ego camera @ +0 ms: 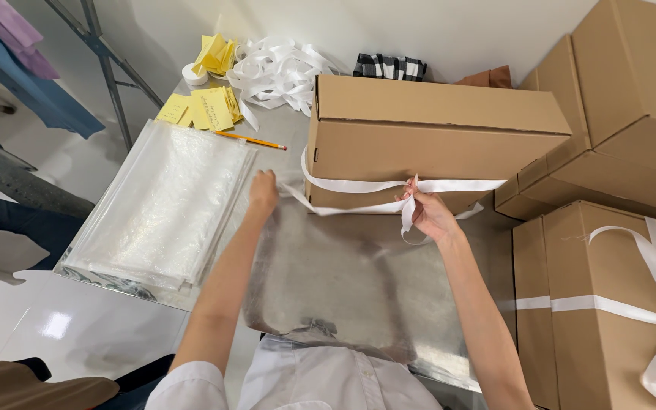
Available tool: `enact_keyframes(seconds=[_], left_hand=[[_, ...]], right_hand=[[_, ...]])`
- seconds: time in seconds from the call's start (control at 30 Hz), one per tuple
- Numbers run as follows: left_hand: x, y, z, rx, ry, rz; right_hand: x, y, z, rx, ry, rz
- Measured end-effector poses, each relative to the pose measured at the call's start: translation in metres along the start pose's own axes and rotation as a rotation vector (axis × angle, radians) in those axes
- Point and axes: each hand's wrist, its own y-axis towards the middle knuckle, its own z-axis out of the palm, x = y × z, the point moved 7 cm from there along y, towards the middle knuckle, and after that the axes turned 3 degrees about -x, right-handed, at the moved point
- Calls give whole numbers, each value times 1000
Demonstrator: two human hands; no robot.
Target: The person places a pink garment wrapped in plastic into a cardboard box and closes the lid. Then, they wrap a white ribbon around the box, tie it into a bow, and adjust the loops to finish the packaging.
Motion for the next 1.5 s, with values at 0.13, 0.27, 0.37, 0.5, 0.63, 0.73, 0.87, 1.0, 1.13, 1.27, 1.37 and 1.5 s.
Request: enact_keyframes(seconds=[0.13, 0.27, 0.37, 0.5, 0.63, 0.73, 0.87, 1.0, 1.13, 1.27, 1.37, 1.5], left_hand=[[-32, -26, -104, -148, 126, -2], [-51, -27, -127, -228, 206, 81], [-56, -14, -134, -291, 204, 154], [-59, 5, -142, -452, 163, 243], [-62, 11, -159, -533, 82, 301], [-46, 24, -148, -568, -47, 346], [-33, 8, -130, -457, -204, 182], [-35, -29, -114, -438, -11, -126], [-38, -40, -38, -279, -100, -110], [-56, -23, -19, -10, -319, 18], [-62, -5, -30, -49, -301, 85], [-44, 52, 41, 61, -128, 178]], right_hand=[[-8, 15, -17, -16, 1, 10], [-3, 7, -8, -38, 2, -2], [-2, 7, -8, -45, 0, -14], [2, 4, -7, -55, 0, -36], [8, 0, -13, -78, 3, -62], [10, -2, -7, -78, -17, -73], [8, -5, 7, -88, 18, -63], [7, 3, 5, -103, 19, -50], [4, 3, 10, -109, -14, -33], [1, 2, 16, -93, -40, -15], [1, 2, 19, -95, -31, -15], [0, 3, 20, -98, -26, -19]])
